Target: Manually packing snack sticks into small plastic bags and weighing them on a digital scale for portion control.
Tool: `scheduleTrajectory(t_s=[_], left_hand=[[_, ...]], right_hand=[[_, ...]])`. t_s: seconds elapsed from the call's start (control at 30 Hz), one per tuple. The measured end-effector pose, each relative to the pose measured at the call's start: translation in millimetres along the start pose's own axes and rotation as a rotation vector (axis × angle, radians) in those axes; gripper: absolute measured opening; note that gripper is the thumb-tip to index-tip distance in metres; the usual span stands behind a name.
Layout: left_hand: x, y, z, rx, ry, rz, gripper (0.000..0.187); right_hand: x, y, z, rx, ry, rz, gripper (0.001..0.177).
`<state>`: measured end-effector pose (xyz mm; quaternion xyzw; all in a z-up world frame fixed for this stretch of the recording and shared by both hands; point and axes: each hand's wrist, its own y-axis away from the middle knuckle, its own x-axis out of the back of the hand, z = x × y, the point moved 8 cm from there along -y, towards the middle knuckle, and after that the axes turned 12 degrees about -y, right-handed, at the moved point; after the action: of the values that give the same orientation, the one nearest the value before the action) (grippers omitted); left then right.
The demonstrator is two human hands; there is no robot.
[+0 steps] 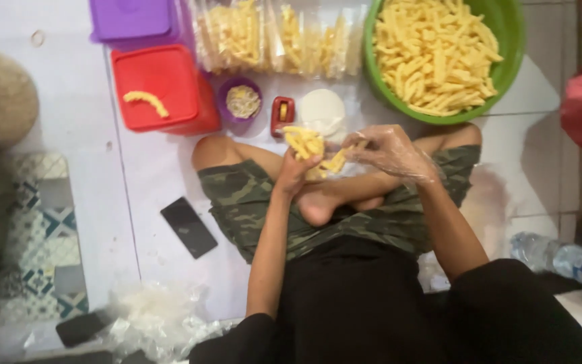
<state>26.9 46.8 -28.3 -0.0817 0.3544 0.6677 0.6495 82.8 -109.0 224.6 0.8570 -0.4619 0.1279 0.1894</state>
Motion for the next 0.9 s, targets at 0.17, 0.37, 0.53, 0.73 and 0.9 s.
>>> scheduleTrajectory(t_s=[0.17, 0.37, 0.53, 0.73, 0.9], left_hand=[[-30, 27, 58, -0.050, 0.114, 0.041, 0.078], [-26, 19, 59, -0.117, 0.154, 0.004, 0.076], [-18, 15, 47, -0.133, 0.190, 0.021, 0.072], [-31, 15, 48, -0.115, 0.195, -0.034, 0.073], [19, -19, -41, -0.003, 0.139, 0.034, 0.071]], right_hand=[[83, 46, -27, 0.085, -0.041, 0.359, 0.025], [149, 65, -14, -0.091, 0.298, 0.725, 0.075], [93, 62, -36, 0.083, -0.007, 0.512, 0.044], [21, 32, -56, 0.343, 0.083, 0.345, 0.055], [6, 7, -55, 0.193, 0.081, 0.299, 0.018]])
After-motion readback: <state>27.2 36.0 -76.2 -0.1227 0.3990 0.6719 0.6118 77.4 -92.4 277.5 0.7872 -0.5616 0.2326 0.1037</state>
